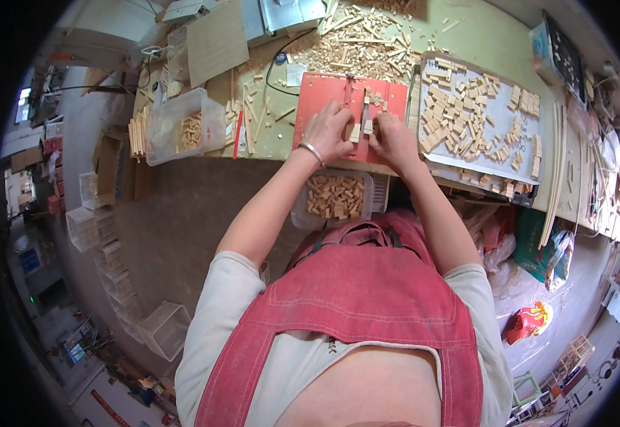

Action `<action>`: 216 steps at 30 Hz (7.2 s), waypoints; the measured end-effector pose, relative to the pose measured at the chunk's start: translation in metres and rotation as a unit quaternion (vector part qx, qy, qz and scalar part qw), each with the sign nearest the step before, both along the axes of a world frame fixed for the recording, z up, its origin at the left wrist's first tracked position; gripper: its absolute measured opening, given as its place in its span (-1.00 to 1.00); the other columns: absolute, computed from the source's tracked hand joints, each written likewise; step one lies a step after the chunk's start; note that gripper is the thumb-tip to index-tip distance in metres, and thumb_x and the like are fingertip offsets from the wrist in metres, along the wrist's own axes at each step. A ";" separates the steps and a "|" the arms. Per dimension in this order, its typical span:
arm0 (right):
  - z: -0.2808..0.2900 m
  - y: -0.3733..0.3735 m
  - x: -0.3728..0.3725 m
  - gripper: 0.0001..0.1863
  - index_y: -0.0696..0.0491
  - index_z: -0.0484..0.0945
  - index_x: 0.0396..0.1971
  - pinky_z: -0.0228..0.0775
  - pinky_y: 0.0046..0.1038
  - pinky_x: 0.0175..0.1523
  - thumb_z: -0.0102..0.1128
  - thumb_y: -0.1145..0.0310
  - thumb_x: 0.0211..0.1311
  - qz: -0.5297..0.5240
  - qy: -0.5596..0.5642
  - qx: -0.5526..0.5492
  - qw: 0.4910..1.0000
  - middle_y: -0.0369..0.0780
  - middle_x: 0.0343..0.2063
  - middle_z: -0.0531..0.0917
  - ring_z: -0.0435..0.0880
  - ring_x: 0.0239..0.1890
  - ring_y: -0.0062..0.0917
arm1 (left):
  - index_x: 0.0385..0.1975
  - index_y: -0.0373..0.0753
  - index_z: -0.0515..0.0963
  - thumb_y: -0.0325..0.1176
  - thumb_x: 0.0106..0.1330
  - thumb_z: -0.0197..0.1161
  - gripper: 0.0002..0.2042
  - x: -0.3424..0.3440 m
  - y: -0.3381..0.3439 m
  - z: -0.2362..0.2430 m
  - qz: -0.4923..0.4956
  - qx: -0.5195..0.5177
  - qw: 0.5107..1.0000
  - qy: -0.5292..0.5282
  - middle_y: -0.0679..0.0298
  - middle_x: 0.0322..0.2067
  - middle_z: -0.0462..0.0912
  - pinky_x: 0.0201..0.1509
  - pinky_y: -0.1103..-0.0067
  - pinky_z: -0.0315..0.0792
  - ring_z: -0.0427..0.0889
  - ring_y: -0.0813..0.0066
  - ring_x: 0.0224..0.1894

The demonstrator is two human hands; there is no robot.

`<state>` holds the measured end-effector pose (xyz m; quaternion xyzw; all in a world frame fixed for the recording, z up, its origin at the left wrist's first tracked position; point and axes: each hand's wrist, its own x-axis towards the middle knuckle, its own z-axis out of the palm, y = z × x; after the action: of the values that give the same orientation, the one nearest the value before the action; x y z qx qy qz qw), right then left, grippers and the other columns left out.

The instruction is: The person repeatedly picks small wooden blocks from a tray, places them on a red cutting jig, and uses a hand tool to cut them into smaller pieces. The cut pieces fall into a clear plastic bin below. The person continues this cycle throughout the clip.

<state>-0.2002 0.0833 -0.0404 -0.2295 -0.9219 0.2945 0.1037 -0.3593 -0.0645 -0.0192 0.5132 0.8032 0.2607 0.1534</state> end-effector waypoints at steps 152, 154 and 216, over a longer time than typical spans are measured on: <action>-0.054 0.408 0.111 -0.77 0.02 0.73 -0.10 0.57 -0.13 0.06 0.21 0.30 0.36 -0.078 -0.117 0.067 0.988 -0.08 -0.09 0.67 0.71 -0.03 -0.09 | 0.11 -0.36 0.64 -0.31 0.41 0.26 -0.65 0.466 -0.193 -0.131 0.597 -0.172 0.707 -0.337 0.19 -0.33 0.72 -0.16 0.50 0.60 0.70 0.46 -0.29; -0.057 0.412 0.112 -0.79 0.01 0.73 -0.13 0.57 -0.12 0.05 0.22 0.29 0.36 -0.075 -0.127 0.076 0.986 -0.08 -0.11 0.66 0.72 -0.05 -0.08 | 0.11 -0.35 0.64 -0.30 0.41 0.27 -0.64 0.463 -0.185 -0.124 0.596 -0.182 0.705 -0.340 0.17 -0.31 0.73 -0.15 0.49 0.61 0.70 0.44 -0.28; -0.062 0.215 0.171 -0.84 0.09 0.58 -0.35 0.55 -0.18 -0.23 0.36 0.36 0.16 -0.159 -0.056 -0.012 0.986 -0.10 -0.47 0.67 0.70 -0.41 -0.24 | -0.03 -0.27 0.72 -0.34 0.34 0.32 -0.74 0.381 -0.266 -0.193 0.588 -0.117 0.740 -0.305 0.11 -0.23 0.80 -0.05 0.47 0.63 0.78 0.39 -0.21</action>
<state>-0.0296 0.2984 -0.1029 -0.3903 -0.8744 0.2721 0.0946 0.0216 -0.3305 -0.2124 -0.1903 0.8798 0.3453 0.2655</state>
